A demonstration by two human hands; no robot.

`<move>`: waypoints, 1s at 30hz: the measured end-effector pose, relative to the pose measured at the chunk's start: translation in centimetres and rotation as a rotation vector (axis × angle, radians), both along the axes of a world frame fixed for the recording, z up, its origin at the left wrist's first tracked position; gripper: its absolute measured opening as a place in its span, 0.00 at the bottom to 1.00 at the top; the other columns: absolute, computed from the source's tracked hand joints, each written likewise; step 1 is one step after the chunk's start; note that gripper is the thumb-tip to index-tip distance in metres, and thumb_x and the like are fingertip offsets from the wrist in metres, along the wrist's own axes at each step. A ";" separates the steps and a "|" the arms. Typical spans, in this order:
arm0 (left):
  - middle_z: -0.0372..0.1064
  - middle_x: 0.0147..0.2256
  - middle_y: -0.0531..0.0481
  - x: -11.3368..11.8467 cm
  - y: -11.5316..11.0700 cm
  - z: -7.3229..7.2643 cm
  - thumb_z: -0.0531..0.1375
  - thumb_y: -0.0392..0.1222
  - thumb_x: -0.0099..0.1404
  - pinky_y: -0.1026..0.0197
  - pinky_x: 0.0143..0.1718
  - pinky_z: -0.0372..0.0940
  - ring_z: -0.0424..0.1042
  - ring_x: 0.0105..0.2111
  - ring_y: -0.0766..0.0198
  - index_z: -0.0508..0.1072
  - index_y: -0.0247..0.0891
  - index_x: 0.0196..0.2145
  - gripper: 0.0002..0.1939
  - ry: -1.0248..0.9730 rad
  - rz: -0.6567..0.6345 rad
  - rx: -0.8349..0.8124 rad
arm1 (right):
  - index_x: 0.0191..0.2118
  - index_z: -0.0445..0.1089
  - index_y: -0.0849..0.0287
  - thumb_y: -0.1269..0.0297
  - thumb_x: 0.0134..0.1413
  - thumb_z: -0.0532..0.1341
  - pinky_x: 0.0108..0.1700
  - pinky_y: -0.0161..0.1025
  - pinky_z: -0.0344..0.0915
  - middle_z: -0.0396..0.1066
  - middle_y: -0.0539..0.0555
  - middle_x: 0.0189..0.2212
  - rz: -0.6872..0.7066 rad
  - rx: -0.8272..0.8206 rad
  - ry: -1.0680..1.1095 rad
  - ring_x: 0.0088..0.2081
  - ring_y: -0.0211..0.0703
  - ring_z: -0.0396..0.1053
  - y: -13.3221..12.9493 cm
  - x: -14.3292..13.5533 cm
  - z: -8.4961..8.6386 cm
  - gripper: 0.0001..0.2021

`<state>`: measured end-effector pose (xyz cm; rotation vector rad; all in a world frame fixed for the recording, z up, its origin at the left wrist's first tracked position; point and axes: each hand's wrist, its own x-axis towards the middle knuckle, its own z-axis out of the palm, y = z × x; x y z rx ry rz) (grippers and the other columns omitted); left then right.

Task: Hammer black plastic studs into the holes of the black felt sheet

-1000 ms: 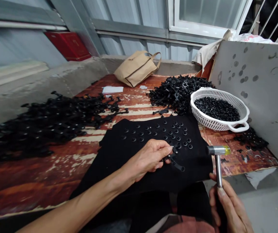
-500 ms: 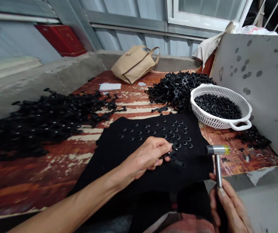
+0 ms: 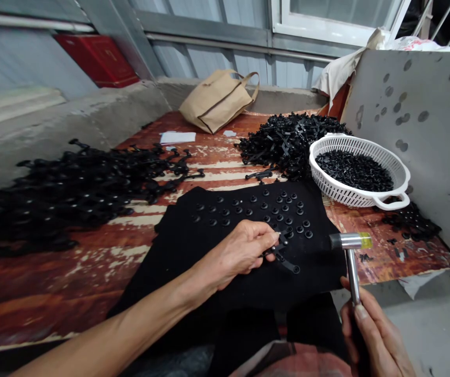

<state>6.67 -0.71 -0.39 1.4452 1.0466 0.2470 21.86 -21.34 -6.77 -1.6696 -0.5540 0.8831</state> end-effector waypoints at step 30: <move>0.65 0.19 0.53 0.2 0.6 0.2 0.55 0.49 0.58 0.70 0.13 0.42 0.51 0.13 0.75 0.66 0.36 0.23 0.14 0.158 -0.057 0.154 | 0.71 0.41 0.51 0.80 0.59 0.49 0.25 0.36 0.70 0.74 0.58 0.38 0.504 0.408 -1.132 0.27 0.44 0.72 3.8 2.6 5.2 0.36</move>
